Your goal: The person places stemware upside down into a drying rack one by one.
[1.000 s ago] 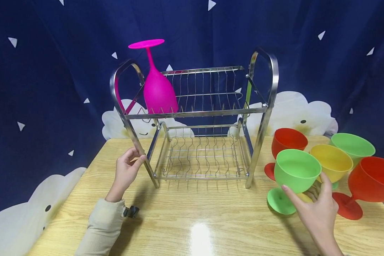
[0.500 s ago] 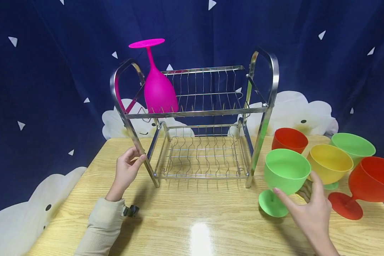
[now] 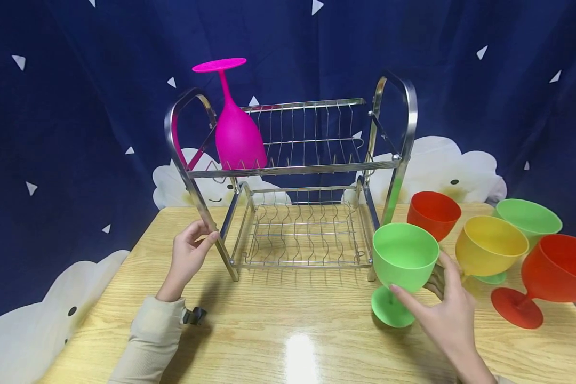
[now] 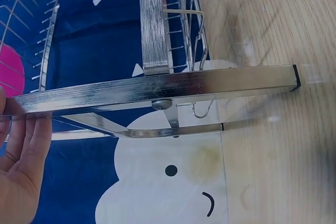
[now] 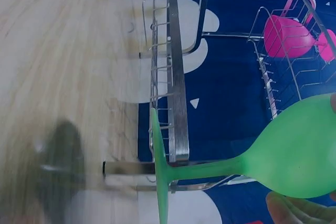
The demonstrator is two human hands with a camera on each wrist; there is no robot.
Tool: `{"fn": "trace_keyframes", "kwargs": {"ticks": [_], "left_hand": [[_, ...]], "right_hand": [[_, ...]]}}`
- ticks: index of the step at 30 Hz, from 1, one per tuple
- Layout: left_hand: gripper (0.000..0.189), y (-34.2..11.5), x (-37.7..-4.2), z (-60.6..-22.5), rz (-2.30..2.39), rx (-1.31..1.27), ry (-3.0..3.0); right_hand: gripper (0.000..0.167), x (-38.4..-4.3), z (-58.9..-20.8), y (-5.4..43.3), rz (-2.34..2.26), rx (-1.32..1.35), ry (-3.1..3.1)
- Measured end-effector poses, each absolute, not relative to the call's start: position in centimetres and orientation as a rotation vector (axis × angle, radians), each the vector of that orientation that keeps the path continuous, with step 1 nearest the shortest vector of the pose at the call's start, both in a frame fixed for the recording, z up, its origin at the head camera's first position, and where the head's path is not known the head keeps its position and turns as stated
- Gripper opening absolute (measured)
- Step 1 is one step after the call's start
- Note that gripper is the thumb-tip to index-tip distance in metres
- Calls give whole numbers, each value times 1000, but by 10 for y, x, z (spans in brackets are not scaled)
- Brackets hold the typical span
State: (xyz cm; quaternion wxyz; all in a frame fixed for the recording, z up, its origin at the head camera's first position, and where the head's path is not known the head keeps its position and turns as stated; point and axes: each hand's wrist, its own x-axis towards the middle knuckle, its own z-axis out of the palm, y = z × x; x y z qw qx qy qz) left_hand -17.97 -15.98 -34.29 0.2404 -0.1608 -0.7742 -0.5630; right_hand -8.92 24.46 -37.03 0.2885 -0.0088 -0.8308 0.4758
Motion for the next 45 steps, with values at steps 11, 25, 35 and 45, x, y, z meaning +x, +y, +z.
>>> {"fn": "trace_keyframes", "kwargs": {"ticks": [11,25,35,45], "left_hand": [[13,-160,-177,-341,-1499,-427,-2139],[14,-161,-152,-335,-1181,-425,-2197],[32,-142,-141,-332,-1287,-791,-2195],[61,-115,-149,-342,-1380,-1040,-2269]], "right_hand": [[92,-96,-368,224,1284,171,-2212],[95,-103,-366,205,1154,301,-2256],[93,-109,-364,188,1089,444,-2289],[91,-113,-367,173,999,623,-2333]]}}
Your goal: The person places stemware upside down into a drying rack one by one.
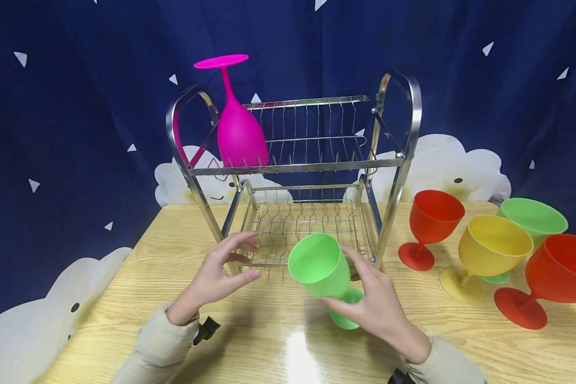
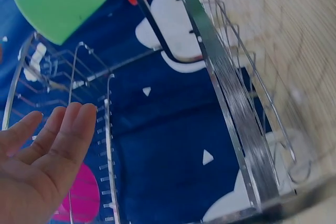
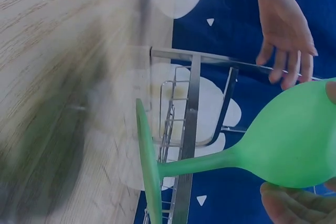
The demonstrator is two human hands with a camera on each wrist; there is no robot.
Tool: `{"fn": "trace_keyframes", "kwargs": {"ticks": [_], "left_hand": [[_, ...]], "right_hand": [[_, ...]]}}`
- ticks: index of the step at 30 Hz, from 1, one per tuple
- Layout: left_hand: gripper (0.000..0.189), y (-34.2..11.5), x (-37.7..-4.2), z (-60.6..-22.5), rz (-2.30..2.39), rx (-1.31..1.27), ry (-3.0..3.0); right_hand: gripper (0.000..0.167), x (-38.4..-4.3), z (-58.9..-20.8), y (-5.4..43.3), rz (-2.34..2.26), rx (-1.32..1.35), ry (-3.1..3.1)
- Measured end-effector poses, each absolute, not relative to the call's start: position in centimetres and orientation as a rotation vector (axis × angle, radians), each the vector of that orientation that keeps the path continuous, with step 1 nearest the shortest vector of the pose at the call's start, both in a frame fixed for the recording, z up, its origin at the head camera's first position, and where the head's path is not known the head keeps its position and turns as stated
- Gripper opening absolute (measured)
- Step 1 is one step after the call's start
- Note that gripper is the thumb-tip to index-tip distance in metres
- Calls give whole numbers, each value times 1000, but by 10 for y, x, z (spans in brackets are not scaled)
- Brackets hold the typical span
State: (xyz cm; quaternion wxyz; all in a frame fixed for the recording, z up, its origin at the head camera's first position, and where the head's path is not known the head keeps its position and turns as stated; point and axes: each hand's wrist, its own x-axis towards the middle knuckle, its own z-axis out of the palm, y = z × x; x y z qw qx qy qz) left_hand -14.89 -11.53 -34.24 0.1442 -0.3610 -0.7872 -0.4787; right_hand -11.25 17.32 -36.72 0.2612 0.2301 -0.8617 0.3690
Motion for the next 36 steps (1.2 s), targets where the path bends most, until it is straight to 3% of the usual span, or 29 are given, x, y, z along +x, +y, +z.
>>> {"fn": "trace_keyframes", "kwargs": {"ticks": [14,19,36], "left_hand": [[96,-87,-152,-335,-1165,-1375,-2444],[96,-81,-152,-335,-1130,-1480,-2421],[83,-79,-148,-336,-970,-1446,-2507]], "right_hand": [[89,-118,-366,163,871,916,-2334],[87,-119,-365,161,834,981,-2344],[85,-120,-357,158,728,1020,-2508]]}}
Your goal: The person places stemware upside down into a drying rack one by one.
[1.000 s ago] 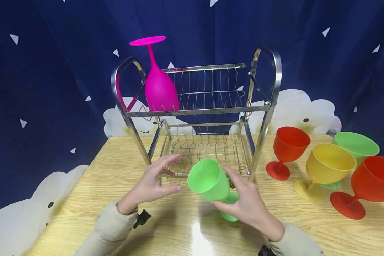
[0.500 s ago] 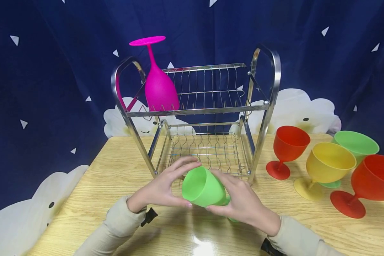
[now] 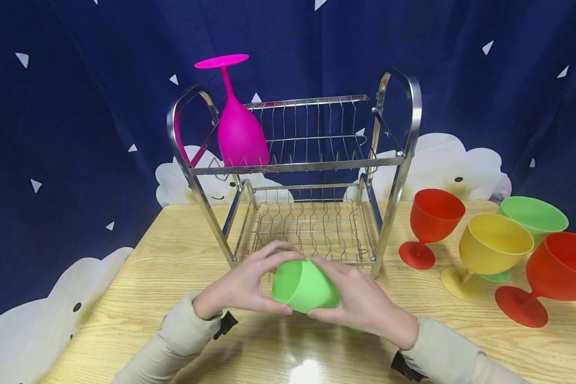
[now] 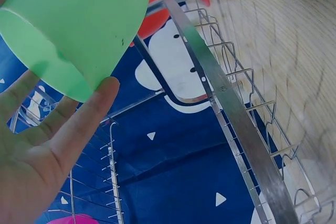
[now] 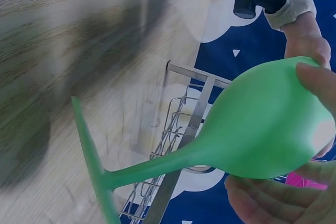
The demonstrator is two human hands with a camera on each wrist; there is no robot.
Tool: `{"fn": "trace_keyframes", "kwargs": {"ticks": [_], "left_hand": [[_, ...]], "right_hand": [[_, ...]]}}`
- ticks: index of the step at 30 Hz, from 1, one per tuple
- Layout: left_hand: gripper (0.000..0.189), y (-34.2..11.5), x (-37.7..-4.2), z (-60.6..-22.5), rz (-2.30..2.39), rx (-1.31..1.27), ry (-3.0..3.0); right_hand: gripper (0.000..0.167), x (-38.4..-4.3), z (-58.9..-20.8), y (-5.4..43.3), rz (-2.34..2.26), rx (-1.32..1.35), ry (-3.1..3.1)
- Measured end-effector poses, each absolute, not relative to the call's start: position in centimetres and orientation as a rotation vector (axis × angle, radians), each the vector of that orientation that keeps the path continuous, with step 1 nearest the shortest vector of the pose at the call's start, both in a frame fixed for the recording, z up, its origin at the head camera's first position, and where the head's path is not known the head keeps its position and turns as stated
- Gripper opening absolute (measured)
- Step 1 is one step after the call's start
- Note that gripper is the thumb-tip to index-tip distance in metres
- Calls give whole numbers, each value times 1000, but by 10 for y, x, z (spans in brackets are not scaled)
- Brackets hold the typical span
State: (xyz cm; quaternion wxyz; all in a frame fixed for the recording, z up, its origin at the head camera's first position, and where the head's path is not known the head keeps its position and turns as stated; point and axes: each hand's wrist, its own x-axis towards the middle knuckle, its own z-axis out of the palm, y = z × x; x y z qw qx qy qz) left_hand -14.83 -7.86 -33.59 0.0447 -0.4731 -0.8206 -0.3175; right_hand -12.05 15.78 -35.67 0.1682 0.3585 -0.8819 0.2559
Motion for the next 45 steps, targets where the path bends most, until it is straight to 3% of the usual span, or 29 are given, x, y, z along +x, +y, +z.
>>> {"fn": "trace_keyframes", "kwargs": {"ticks": [19,29,35,45], "left_hand": [[85,-99,-149,-335,-1166,-1262,-2454],[81,-114,-153,-334,-1283,-1221,-2282],[79,-116,-154,-334,-1381,-1189,-2179],[82,-109,-153,-338,-1751,-1197,-1948]], "right_hand": [[81,-118,-340,189,813,843,-2495],[92,-120,-343,214,897,692,-2399],[97,-124,-352,222,1333,796,-2224],[79,-125,-381,213,2064,913,-1858]]}}
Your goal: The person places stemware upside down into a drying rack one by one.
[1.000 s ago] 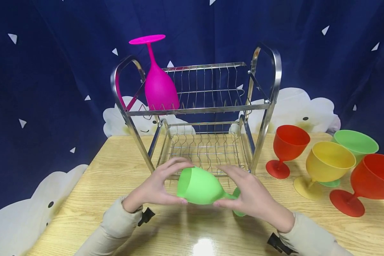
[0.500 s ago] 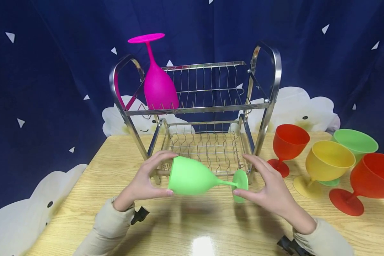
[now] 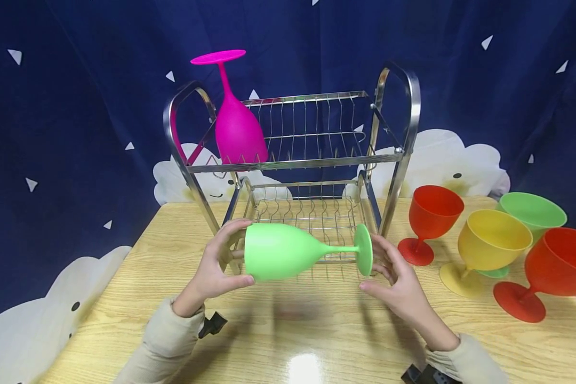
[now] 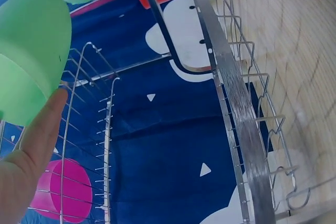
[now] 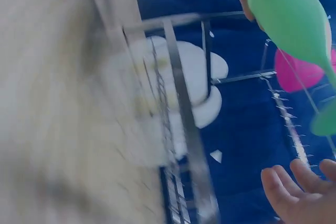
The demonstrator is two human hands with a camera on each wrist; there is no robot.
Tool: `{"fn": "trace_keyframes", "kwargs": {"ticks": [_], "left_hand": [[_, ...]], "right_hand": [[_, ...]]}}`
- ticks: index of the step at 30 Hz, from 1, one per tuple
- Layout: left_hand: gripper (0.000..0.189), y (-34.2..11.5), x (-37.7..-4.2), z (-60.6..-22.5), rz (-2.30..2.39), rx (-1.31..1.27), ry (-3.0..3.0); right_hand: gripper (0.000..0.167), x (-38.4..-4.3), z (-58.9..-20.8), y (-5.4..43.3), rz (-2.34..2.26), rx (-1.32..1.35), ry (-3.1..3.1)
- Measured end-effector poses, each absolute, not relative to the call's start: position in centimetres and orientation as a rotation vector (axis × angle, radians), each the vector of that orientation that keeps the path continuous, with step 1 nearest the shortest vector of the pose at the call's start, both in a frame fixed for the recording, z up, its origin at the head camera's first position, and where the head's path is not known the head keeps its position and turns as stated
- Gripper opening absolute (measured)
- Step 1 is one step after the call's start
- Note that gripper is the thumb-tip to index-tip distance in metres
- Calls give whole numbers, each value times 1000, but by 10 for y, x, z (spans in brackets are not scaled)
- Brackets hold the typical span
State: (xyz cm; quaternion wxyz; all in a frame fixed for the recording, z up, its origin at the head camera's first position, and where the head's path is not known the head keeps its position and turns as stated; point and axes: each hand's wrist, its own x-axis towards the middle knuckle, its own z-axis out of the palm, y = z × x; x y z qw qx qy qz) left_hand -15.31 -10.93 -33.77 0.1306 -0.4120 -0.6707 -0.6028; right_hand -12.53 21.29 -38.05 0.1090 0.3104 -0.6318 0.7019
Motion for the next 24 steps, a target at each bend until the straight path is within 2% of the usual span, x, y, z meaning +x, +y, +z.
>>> {"fn": "trace_keyframes", "kwargs": {"ticks": [6,12,24], "left_hand": [[81,-104,-154,-341,-1806,-1155,-1927],[83,-93,-154,-353,-1820,-1121,-1944],[86,-73,-153,-366,-1793,-1173,-1923]], "right_hand": [[54,-134,-395,189,2248,1037,-1783],[50,-137,-396,164,2465,1132,-1452],[36,-129,-368,134,2717,786,-1124]]}}
